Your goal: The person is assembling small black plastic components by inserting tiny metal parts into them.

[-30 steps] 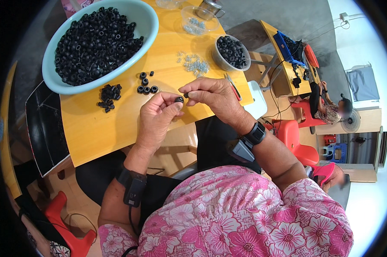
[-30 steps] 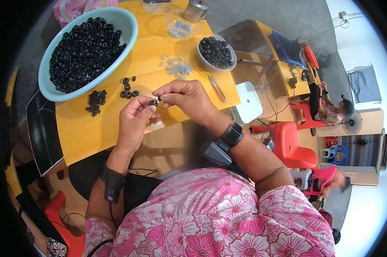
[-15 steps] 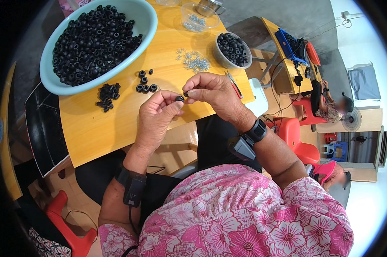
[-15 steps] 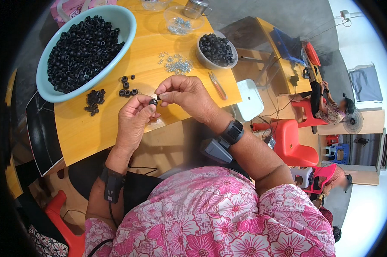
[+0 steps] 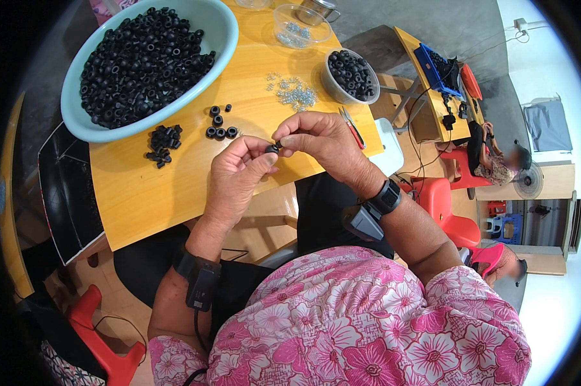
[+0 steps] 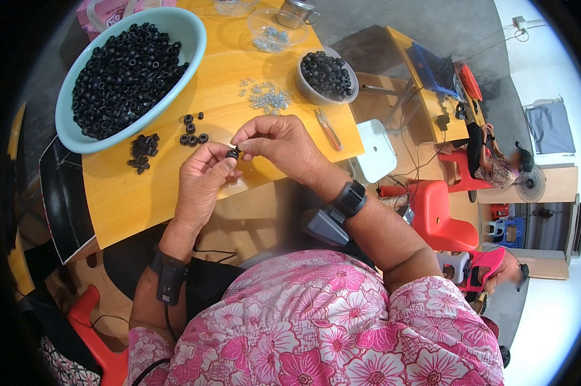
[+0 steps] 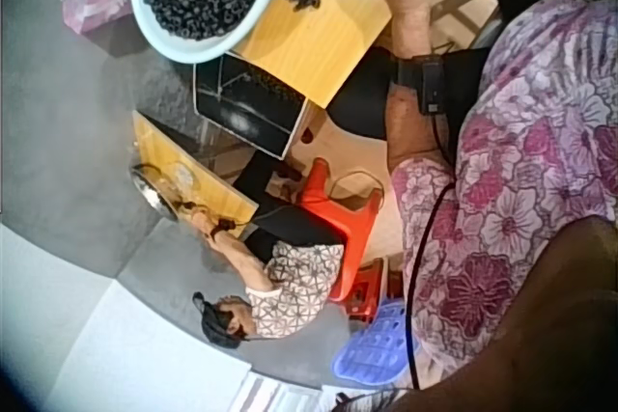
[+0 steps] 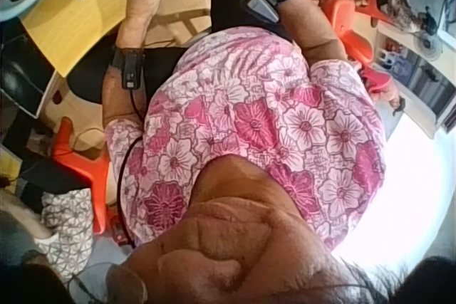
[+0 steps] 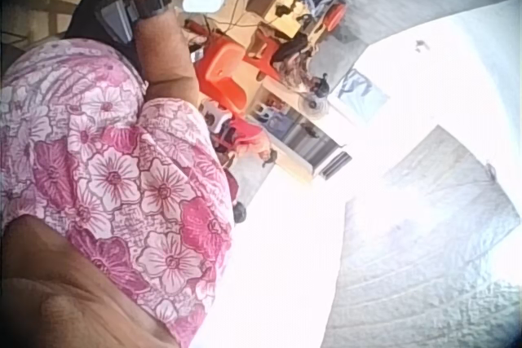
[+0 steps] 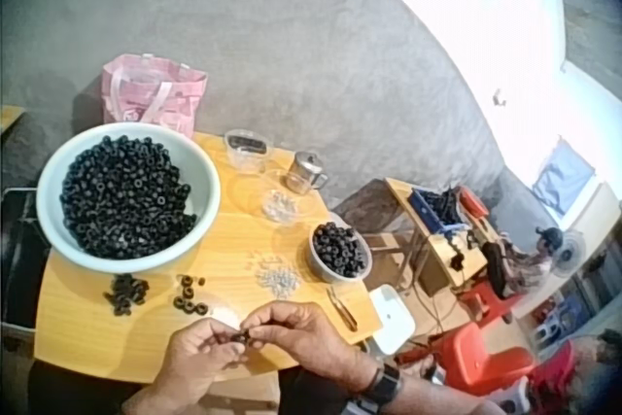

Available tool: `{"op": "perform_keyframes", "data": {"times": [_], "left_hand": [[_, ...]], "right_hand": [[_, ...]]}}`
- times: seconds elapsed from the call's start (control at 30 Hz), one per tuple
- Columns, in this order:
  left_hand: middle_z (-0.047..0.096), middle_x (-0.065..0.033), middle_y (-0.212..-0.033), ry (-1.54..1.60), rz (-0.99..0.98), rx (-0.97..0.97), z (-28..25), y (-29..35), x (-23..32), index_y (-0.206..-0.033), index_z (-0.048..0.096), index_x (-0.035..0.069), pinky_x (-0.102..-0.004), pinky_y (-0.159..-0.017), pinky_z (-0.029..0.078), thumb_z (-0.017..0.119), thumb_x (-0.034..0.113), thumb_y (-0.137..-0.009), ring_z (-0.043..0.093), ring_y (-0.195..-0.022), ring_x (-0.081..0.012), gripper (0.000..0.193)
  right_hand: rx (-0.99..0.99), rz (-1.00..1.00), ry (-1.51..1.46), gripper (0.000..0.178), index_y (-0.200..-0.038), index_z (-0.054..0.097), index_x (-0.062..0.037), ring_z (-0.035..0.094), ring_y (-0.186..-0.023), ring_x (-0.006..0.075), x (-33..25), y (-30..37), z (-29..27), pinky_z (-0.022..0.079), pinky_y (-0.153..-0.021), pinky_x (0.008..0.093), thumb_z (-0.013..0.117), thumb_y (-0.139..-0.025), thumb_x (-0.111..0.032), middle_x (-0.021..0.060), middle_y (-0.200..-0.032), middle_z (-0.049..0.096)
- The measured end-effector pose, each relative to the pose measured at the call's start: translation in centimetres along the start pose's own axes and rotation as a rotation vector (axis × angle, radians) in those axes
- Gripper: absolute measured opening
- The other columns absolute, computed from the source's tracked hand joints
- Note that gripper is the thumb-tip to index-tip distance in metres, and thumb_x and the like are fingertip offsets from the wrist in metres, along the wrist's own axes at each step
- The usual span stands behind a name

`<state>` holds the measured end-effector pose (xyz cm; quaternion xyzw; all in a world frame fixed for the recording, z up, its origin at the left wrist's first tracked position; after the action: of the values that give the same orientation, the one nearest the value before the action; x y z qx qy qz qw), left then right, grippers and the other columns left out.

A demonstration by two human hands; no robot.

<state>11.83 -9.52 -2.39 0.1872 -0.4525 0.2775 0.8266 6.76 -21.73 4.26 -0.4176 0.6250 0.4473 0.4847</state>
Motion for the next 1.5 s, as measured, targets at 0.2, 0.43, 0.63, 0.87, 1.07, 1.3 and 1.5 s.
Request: {"op": "perform_keyframes", "data": {"times": [0.2, 0.43, 0.63, 0.87, 1.07, 1.3, 1.5], "left_hand": [[0.06, -0.0001, -0.084, -0.014, -0.001, -0.002, -0.1, 0.0, 0.0, -0.098, 0.06, 0.003, -0.0239, -0.073, 0.053, 0.064, 0.008, -0.089, 0.056, -0.073, -0.0061, 0.011], [0.058, -0.0011, -0.084, -0.025, 0.002, -0.015, 0.0, 0.0, 0.1, -0.1, 0.059, -0.001, -0.0221, -0.072, 0.054, 0.064, 0.006, -0.089, 0.058, -0.076, -0.0062, 0.013], [0.058, -0.0007, -0.083, -0.024, -0.005, 0.001, 0.0, -0.1, 0.1, -0.099, 0.059, -0.001, -0.022, -0.071, 0.053, 0.064, 0.006, -0.089, 0.058, -0.074, -0.0062, 0.013], [0.058, -0.0003, -0.082, -0.052, 0.015, 0.0, 0.1, -0.2, 0.0, -0.096, 0.059, -0.001, -0.0212, -0.071, 0.053, 0.064, 0.005, -0.088, 0.057, -0.073, -0.0051, 0.011], [0.059, -0.0003, -0.084, -0.085, 0.028, -0.014, 0.3, -0.1, 0.1, -0.095, 0.059, 0.0, -0.0212, -0.07, 0.053, 0.063, 0.003, -0.088, 0.056, -0.073, -0.0048, 0.008], [0.06, -0.0016, -0.087, -0.099, 0.046, -0.023, 0.4, 0.0, 0.1, -0.096, 0.059, 0.0, -0.022, -0.072, 0.053, 0.061, 0.002, -0.089, 0.058, -0.075, -0.0062, 0.008], [0.062, -0.0036, -0.087, -0.061, 0.042, -0.01, 0.4, -0.1, 0.1, -0.097, 0.059, -0.002, -0.0237, -0.073, 0.055, 0.062, 0.003, -0.089, 0.059, -0.077, -0.0072, 0.009]], "right_hand": [[-0.006, -0.01, 0.028, 0.009, -0.092, 0.068, 0.0031, 0.061, -0.072, 0.0087, -0.3, -0.1, 0.1, 0.051, -0.068, 0.0216, 0.062, -0.086, -0.001, 0.0038, -0.082, 0.066], [-0.02, -0.025, 0.055, 0.009, -0.092, 0.068, 0.0026, 0.061, -0.073, 0.0084, -0.5, -0.1, 0.2, 0.051, -0.068, 0.0219, 0.063, -0.086, -0.001, 0.0036, -0.082, 0.066], [-0.018, -0.035, 0.105, 0.009, -0.092, 0.068, 0.0021, 0.061, -0.073, 0.0082, -0.9, -0.1, 0.2, 0.051, -0.069, 0.0215, 0.063, -0.084, 0.002, 0.0033, -0.083, 0.067], [-0.002, -0.127, 0.319, 0.008, -0.088, 0.067, 0.0014, 0.061, -0.076, 0.0094, -2.3, 0.2, 0.6, 0.05, -0.069, 0.0223, 0.067, -0.08, 0.003, 0.0045, -0.083, 0.065], [-0.002, -0.165, 0.372, 0.009, -0.087, 0.067, 0.0011, 0.061, -0.075, 0.0095, -3.0, 0.5, 0.8, 0.05, -0.068, 0.0227, 0.067, -0.079, 0.005, 0.0054, -0.082, 0.065], [-0.01, -0.1, 0.184, 0.009, -0.087, 0.067, 0.0023, 0.061, -0.074, 0.0074, -1.5, 0.4, 0.5, 0.051, -0.067, 0.022, 0.065, -0.079, 0.007, 0.0025, -0.081, 0.066], [0.099, -0.131, 0.096, 0.011, -0.088, 0.068, 0.002, 0.064, -0.072, 0.0089, 0.0, 0.7, 0.1, 0.052, -0.063, 0.0218, 0.068, -0.078, 0.006, 0.0027, -0.077, 0.066]]}}
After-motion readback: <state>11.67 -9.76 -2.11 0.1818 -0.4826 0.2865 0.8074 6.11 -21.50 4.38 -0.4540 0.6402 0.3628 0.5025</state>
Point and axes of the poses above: each hand's wrist, its own y-axis away from the middle knuckle, its own z-axis out of the palm, x = y × z, the point moved 7 cm from there along -y, towards the middle knuckle
